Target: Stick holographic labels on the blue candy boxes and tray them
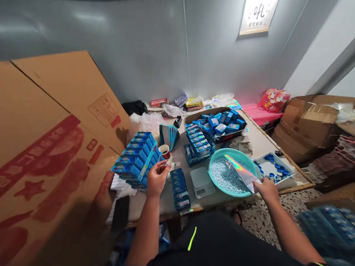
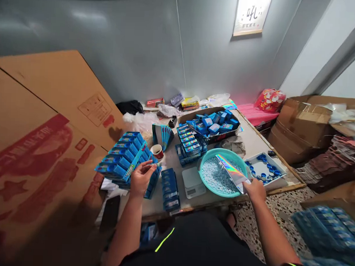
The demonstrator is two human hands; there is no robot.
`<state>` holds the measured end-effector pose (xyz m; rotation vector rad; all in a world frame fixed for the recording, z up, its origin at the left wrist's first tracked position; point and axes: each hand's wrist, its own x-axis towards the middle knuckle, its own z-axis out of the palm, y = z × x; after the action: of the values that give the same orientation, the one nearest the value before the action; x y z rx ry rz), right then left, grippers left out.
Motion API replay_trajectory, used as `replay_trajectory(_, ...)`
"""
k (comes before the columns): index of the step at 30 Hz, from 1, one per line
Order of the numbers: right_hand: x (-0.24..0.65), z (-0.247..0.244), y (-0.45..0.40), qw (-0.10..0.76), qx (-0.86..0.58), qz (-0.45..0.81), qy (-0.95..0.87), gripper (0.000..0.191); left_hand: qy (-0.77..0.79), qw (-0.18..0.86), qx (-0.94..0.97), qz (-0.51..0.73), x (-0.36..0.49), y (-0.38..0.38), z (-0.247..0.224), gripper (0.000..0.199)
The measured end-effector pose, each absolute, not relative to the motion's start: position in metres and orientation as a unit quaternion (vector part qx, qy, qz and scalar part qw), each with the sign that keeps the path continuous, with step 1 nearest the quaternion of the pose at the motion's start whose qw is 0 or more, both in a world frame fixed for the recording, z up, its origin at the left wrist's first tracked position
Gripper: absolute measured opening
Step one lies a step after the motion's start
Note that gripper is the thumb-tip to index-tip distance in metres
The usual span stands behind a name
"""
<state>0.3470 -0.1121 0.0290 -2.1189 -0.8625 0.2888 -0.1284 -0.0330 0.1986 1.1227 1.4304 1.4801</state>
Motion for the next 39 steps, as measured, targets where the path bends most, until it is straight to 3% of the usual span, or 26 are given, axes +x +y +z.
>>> replay_trajectory(2, 0.333, 0.048, -0.100, 0.333, -0.839, 0.014, -0.430, 0.033, 0.572, 0.400, 0.413, 0.585, -0.126, -0.039, 0.185, 0.054)
replay_trajectory(5, 0.283, 0.079, -0.079, 0.386, -0.718, -0.019, -0.579, 0.031, 0.589, 0.417, 0.372, 0.584, -0.122, -0.048, 0.166, 0.059)
replay_trajectory(7, 0.236, 0.095, -0.064, 0.426, -0.611, 0.083, -0.662, 0.027, 0.600, 0.429, 0.348, 0.579, -0.118, -0.054, 0.154, 0.062)
replay_trajectory(9, 0.186, 0.104, -0.052, 0.429, -0.513, 0.267, -0.694, 0.032, 0.609, 0.443, 0.326, 0.572, -0.114, -0.059, 0.141, 0.063)
replay_trajectory(12, 0.125, 0.101, -0.036, 0.350, -0.496, 0.542, -0.581, 0.057, 0.623, 0.464, 0.319, 0.543, -0.108, -0.066, 0.121, 0.065)
replay_trajectory(15, 0.090, 0.085, -0.025, 0.292, -0.487, 0.656, -0.497, 0.066, 0.643, 0.474, 0.325, 0.506, -0.103, -0.074, 0.100, 0.063)
replay_trajectory(19, 0.069, 0.054, -0.020, 0.282, -0.505, 0.673, -0.461, 0.047, 0.672, 0.469, 0.324, 0.473, -0.104, -0.083, 0.074, 0.055)
replay_trajectory(24, 0.053, 0.020, -0.026, 0.282, -0.542, 0.662, -0.434, 0.019, 0.714, 0.439, 0.361, 0.409, -0.121, -0.083, 0.051, 0.029)
replay_trajectory(31, 0.053, 0.000, -0.037, 0.297, -0.563, 0.638, -0.433, 0.021, 0.755, 0.395, 0.426, 0.304, -0.122, -0.077, 0.038, 0.014)
replay_trajectory(39, 0.051, -0.016, -0.044, 0.344, -0.606, 0.600, -0.394, 0.017, 0.762, 0.374, 0.453, 0.273, -0.118, -0.067, 0.039, 0.021)
